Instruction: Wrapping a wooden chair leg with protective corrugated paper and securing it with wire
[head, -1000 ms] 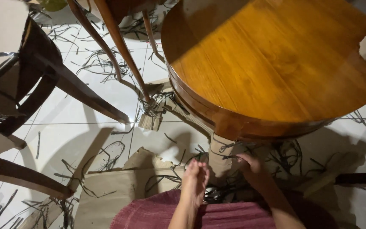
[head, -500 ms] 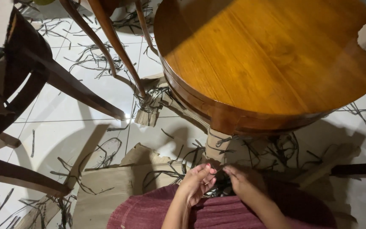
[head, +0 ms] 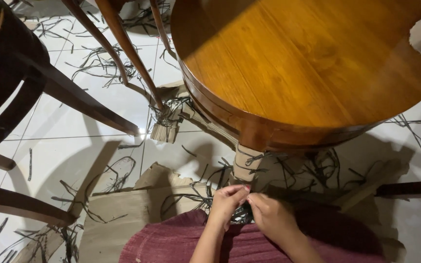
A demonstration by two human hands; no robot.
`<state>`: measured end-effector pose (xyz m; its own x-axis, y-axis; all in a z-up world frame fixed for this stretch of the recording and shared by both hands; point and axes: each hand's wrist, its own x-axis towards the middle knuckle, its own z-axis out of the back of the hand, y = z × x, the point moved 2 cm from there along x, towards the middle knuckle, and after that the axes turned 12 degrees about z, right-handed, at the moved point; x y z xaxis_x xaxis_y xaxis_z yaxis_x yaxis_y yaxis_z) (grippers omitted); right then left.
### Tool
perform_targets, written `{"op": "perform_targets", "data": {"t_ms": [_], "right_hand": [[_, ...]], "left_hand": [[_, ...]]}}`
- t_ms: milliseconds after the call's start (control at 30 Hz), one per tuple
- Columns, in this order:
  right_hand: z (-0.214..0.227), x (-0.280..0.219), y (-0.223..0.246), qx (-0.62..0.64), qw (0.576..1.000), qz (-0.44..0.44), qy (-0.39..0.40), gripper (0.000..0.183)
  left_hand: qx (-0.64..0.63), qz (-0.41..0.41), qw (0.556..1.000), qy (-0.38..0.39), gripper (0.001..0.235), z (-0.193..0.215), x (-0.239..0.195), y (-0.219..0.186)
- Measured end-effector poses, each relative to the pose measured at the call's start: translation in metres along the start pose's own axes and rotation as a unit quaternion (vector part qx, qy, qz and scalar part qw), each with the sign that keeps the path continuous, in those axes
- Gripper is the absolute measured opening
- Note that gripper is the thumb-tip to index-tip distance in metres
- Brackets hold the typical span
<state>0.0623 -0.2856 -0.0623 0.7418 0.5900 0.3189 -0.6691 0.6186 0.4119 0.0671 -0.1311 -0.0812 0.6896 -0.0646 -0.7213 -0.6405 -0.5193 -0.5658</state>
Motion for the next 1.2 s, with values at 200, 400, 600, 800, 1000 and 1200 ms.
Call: {"op": "perform_targets", "data": {"t_ms": [200, 400, 600, 800, 1000, 1200], "right_hand": [[-0.017, -0.003, -0.005, 0.033, 0.996, -0.075, 0.044, 0.018], [-0.010, -0.005, -0.017, 0.085, 0.980, -0.174, -0.049, 0.035], [-0.003, 0.008, -0.009, 0.144, 0.960, -0.063, -0.231, 0.011], [0.012, 0.017, -0.003, 0.220, 0.959, -0.120, -0.132, 0.022], [0.014, 0.017, -0.010, 0.186, 0.973, 0.064, -0.122, 0.025], [0.017, 0.024, -0.004, 0.245, 0.951, 0.093, -0.162, 0.017]], "left_hand": [[-0.033, -0.007, 0.999, 0.023, 0.019, 0.001, 0.001, 0.002], [0.005, 0.023, 1.000, -0.013, 0.015, -0.004, -0.014, -0.009], [-0.066, -0.005, 0.997, 0.032, 0.021, -0.002, -0.006, 0.003], [-0.052, -0.005, 0.999, 0.008, 0.020, 0.002, -0.010, 0.001], [-0.033, 0.019, 0.999, 0.003, 0.024, 0.005, -0.004, 0.004], [-0.033, 0.014, 0.999, -0.004, 0.024, 0.006, -0.004, 0.003]]}}
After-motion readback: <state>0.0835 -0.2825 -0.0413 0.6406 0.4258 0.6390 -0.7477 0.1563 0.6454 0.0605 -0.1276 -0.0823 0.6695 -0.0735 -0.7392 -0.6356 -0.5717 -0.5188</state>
